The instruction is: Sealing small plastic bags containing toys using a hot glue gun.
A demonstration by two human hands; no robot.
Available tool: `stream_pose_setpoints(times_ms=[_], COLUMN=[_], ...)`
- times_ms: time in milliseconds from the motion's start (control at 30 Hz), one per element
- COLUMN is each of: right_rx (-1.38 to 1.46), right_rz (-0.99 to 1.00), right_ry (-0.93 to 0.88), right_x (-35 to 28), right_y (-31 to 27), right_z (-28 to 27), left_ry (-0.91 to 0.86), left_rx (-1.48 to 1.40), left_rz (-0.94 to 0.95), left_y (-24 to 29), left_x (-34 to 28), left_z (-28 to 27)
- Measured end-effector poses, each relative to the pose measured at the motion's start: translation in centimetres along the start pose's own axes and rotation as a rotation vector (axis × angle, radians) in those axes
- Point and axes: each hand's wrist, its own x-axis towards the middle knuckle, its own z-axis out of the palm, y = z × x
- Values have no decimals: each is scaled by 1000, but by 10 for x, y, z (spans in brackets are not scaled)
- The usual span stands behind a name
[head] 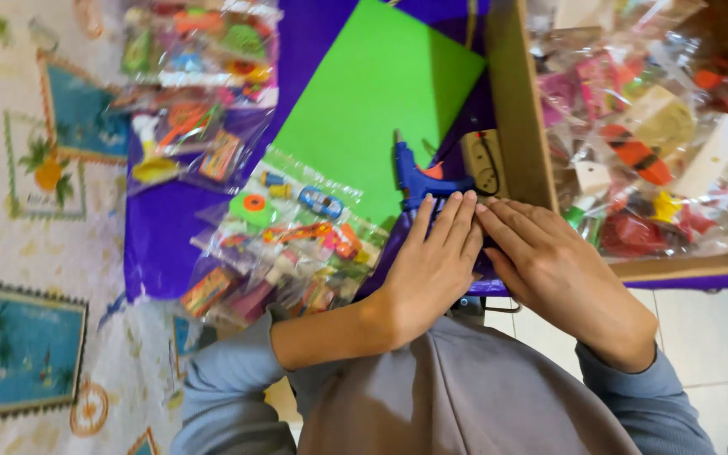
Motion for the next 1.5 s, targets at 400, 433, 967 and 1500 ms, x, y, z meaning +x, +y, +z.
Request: stream_pose_setpoints(times_ms=[400, 433, 967, 1500], right_rx=[-70, -77, -408, -501], right_rz=[202, 219, 135, -115], right_ry=[125, 134, -224, 1], right_x=[-24, -27, -36, -12], right_y=[32, 37, 142, 172], right_z=[-23, -21, 11, 81], left_ry=[58, 57, 222, 315], left_rx=[-472, -474, -317, -329], left_rz=[173, 194, 194, 168], left_y=[1, 2, 1, 7], left_x=[58, 60, 55, 57], left_z=[24, 28, 105, 128])
